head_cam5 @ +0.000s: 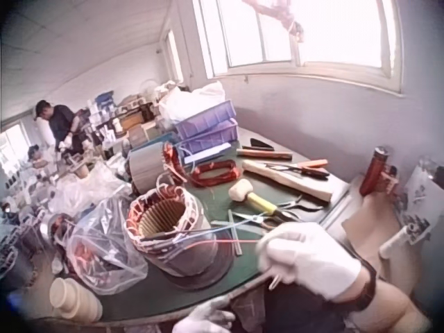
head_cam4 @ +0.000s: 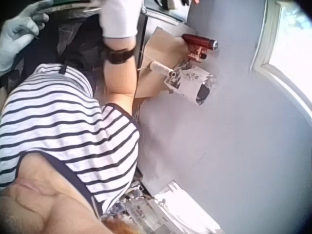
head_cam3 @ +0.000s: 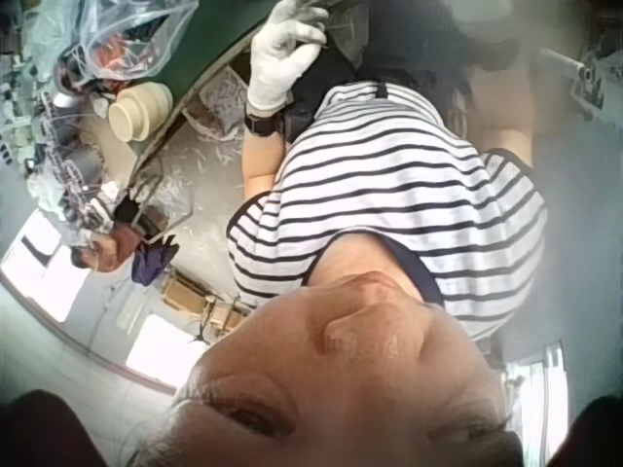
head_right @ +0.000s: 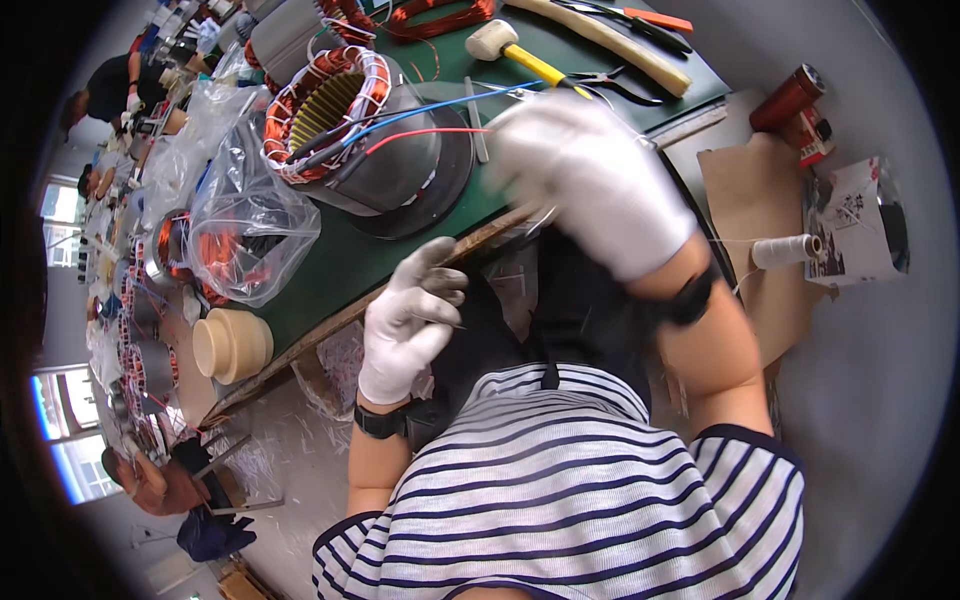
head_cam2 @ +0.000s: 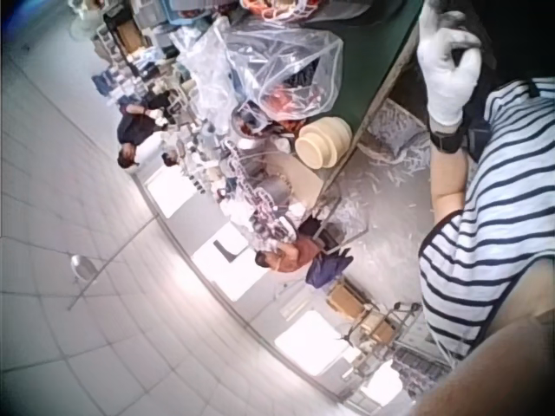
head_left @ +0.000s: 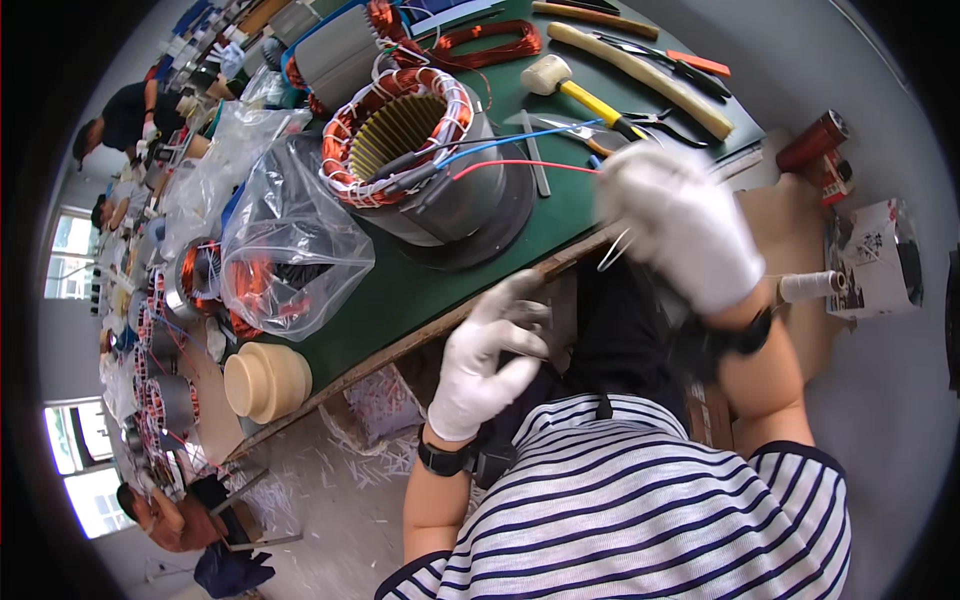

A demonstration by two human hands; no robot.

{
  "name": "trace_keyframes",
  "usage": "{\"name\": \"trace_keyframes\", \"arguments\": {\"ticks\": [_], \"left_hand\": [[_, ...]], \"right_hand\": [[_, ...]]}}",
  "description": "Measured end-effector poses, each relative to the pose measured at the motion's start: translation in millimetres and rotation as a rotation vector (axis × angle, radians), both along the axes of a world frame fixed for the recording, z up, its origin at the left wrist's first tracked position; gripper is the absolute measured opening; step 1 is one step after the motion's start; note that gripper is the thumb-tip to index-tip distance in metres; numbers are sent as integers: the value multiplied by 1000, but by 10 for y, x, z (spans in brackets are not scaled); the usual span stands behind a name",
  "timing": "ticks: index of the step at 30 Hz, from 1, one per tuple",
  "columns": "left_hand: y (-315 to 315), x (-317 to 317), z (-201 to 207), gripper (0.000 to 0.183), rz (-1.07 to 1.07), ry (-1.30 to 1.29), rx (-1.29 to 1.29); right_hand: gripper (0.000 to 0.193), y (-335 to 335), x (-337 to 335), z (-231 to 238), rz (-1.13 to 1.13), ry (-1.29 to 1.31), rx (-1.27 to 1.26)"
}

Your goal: Assembling and wiring a motor stator at a factory workbench.

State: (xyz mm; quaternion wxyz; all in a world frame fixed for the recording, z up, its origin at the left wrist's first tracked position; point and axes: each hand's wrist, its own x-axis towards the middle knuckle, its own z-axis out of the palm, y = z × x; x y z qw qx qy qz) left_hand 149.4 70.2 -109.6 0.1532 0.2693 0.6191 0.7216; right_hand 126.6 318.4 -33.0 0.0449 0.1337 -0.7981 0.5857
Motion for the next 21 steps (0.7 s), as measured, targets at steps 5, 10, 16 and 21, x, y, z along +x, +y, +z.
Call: {"name": "trace_keyframes", "arguments": {"ticks": [5,10,16,21], "left_hand": [[-115,-43,-174,16,80,-160,4],[255,-135,3,10,-74,-57,-47],[612,-151,140,14,-382,-530,-10],[84,73,55,13,-150,-426,-34]], "right_hand": [[21,1805,574,-96,-1118,473,119],[19,548,645,7,-536,-324,-231],[19,-173,194,-212,54,-434,-1073],[20,-131,-10,-302,2,-430,-1040]]}}
